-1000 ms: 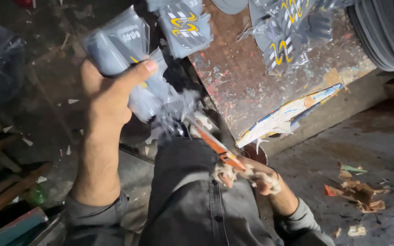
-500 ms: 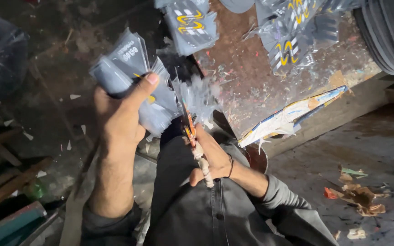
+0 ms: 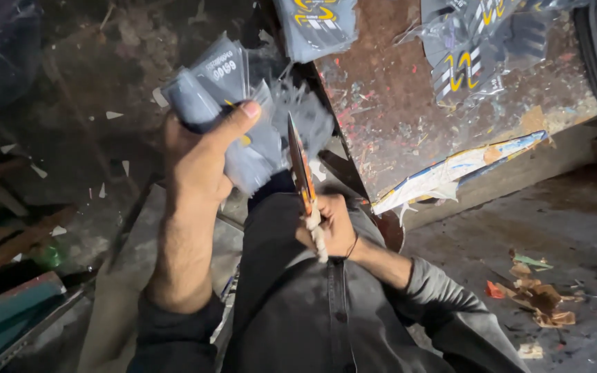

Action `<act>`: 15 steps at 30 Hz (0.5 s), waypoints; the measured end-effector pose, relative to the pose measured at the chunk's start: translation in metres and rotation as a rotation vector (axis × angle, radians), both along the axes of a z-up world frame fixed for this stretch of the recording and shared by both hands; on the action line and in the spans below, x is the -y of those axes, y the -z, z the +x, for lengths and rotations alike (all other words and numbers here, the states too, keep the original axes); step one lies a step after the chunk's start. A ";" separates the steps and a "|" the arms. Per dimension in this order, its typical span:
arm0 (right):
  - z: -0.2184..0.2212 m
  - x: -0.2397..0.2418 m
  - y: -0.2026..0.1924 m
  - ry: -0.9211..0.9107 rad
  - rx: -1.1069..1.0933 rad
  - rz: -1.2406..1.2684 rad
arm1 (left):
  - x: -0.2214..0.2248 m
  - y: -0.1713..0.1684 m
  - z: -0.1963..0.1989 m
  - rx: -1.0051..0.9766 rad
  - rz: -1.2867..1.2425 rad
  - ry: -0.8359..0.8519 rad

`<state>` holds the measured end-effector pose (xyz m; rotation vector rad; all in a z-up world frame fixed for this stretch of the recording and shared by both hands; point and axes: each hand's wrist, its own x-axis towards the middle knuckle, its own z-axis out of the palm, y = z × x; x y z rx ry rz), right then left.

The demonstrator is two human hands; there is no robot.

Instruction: Organizing and trimming plastic-wrapped printed shoe components and stickers on a production workbench.

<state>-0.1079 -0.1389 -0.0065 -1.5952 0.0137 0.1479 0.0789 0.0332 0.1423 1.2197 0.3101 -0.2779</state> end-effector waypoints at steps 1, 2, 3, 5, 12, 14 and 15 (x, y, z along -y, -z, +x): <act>0.007 0.005 -0.004 -0.002 0.001 -0.001 | -0.002 0.005 0.004 0.001 -0.001 -0.002; 0.014 0.009 -0.008 -0.027 -0.038 0.032 | -0.003 0.009 0.008 -0.034 -0.004 -0.001; 0.021 0.014 -0.013 -0.048 -0.076 0.066 | -0.005 0.013 0.013 -0.066 -0.007 0.003; 0.024 0.032 -0.016 -0.123 -0.053 0.235 | -0.012 0.050 0.033 -0.129 -0.064 0.007; -0.027 0.127 0.031 0.408 -0.367 -0.345 | -0.021 0.159 0.030 -0.407 -0.532 0.003; -0.021 0.138 0.009 0.486 -0.340 -0.468 | -0.016 0.178 0.029 -0.449 -0.530 0.000; -0.013 0.145 -0.001 0.563 -0.293 -0.595 | -0.009 0.187 0.034 -0.474 -0.533 -0.002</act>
